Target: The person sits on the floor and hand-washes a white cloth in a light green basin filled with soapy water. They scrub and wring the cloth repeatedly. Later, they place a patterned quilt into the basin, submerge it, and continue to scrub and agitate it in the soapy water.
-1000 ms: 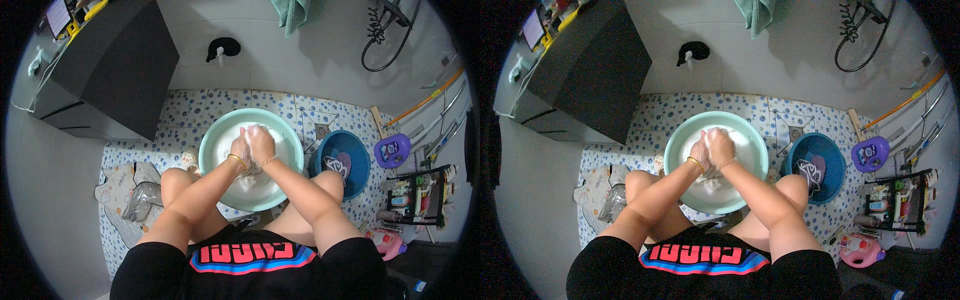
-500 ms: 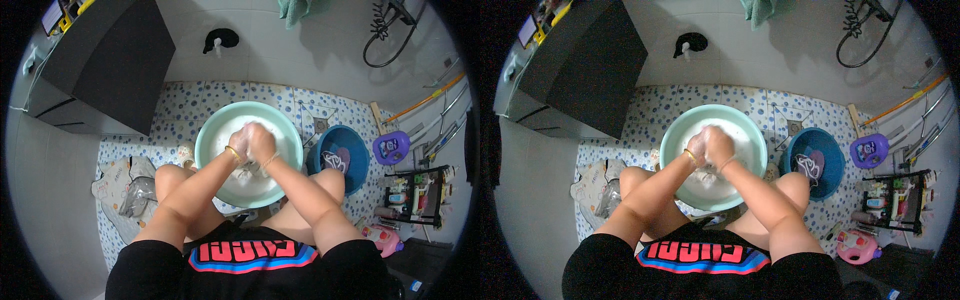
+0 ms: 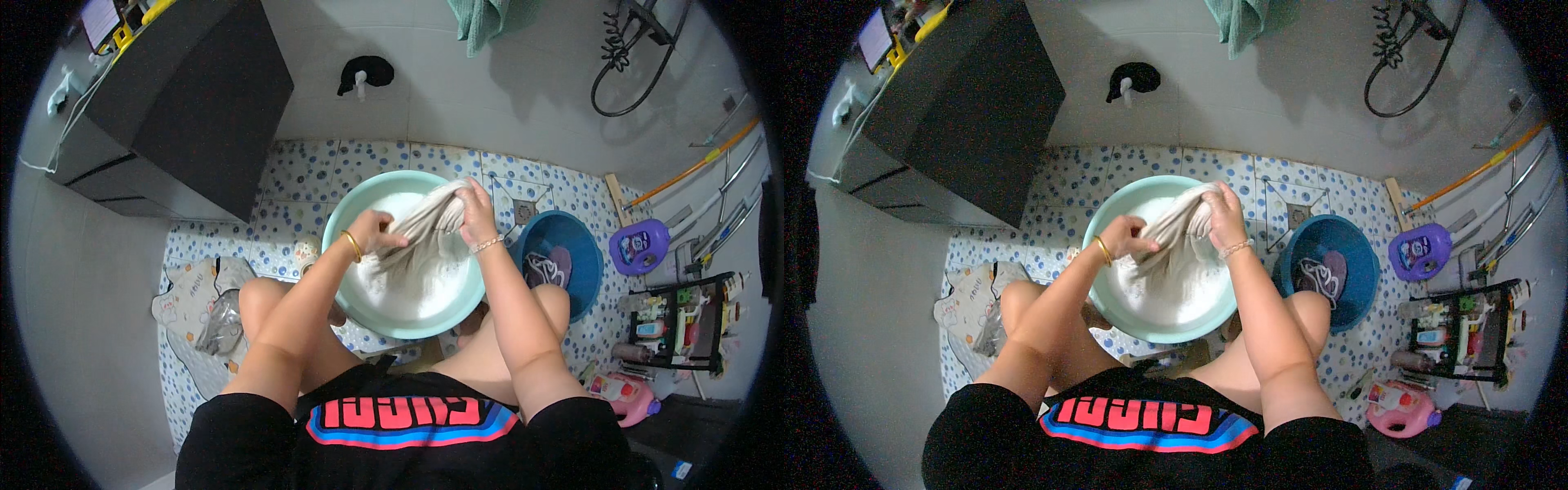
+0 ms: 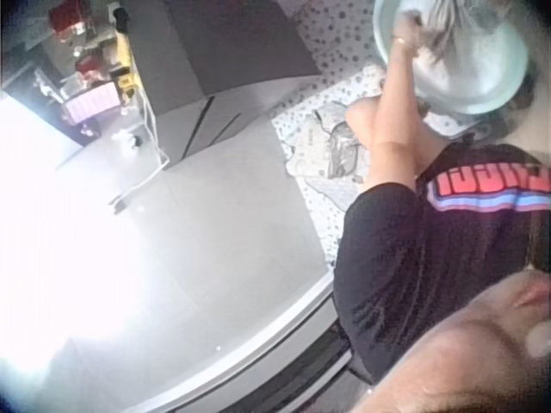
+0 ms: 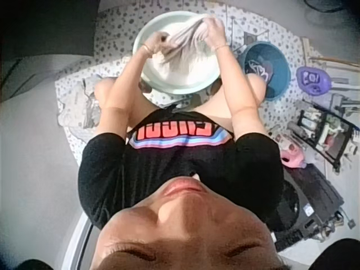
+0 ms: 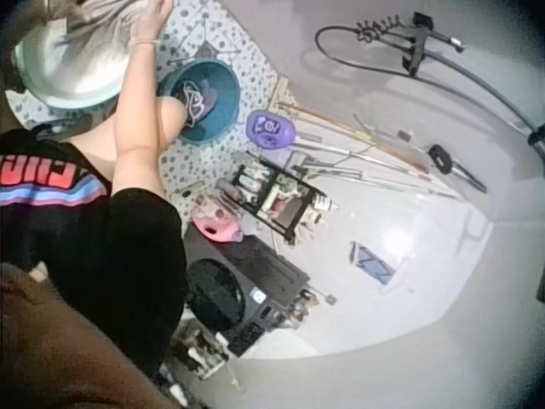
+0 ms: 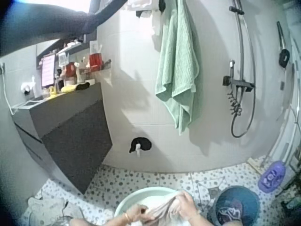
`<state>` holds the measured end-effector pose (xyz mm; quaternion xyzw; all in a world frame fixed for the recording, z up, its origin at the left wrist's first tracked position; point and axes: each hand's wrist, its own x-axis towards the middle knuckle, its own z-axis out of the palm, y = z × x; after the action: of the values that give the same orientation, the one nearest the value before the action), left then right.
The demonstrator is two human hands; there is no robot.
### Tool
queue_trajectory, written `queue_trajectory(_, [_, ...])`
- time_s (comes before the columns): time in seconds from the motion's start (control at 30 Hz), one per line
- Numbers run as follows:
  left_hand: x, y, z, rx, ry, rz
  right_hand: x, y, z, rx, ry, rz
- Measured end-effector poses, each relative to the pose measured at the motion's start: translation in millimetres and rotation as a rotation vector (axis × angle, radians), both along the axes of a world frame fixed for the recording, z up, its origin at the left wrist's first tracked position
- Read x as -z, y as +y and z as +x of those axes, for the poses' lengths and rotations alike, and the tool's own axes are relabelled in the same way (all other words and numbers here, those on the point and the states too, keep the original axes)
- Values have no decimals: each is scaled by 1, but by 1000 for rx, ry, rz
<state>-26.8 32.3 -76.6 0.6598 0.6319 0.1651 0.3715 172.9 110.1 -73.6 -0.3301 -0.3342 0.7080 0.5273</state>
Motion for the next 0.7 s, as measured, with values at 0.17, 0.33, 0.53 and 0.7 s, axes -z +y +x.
queue_trajectory(0.17, [7,-8,4,-326,-1219,-160,33,20,-1,209,-121,-82])
queue_trajectory(0.33, [46,11,15,-670,-1693,-200,-16,-55,-55,40,-865,974])
queue_trajectory(0.53, [28,4,61,-936,-1568,-315,2,-41,-67,-3,-1434,880])
queue_trajectory(0.7, [114,16,10,-296,-2025,-250,-20,-94,-83,-26,-1012,1149])
